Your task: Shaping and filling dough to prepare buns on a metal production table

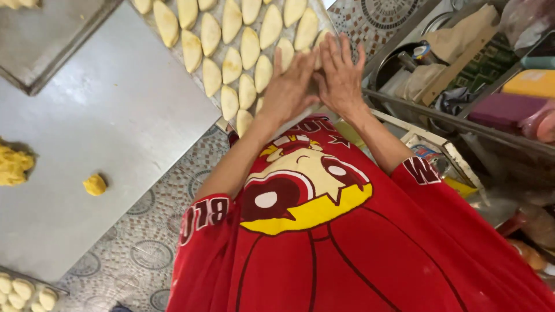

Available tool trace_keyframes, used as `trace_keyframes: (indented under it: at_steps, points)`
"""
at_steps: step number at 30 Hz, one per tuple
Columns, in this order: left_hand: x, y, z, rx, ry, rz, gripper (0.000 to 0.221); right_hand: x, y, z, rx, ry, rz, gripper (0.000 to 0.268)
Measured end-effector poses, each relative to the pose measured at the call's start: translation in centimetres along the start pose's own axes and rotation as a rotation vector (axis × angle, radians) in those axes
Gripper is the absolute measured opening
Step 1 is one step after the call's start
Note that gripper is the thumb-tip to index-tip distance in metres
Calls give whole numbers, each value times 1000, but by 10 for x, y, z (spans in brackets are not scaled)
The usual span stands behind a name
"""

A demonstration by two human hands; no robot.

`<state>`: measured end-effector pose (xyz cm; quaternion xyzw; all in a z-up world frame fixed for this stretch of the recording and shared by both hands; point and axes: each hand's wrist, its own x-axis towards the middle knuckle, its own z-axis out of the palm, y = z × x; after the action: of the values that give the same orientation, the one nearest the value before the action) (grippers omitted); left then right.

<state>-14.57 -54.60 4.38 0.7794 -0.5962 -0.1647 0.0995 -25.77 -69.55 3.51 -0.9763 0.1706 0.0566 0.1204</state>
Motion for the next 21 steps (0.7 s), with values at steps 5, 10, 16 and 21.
trace_keyframes:
  at_steps: [5, 10, 16, 21]
  points:
    - [-69, -38, 0, -400, 579, -112, 43, -9, -30, -1, 305, 47, -116, 31]
    - [-113, -36, 62, -96, 342, -277, 39, 1, -61, 47, 191, -123, -133, 66]
    - [-122, -20, 49, -47, 346, -338, 68, 9, -52, 60, 288, -183, -58, 60]
    - [-133, -23, 67, 9, 355, -308, 81, -3, -58, 20, 358, -249, -46, 37]
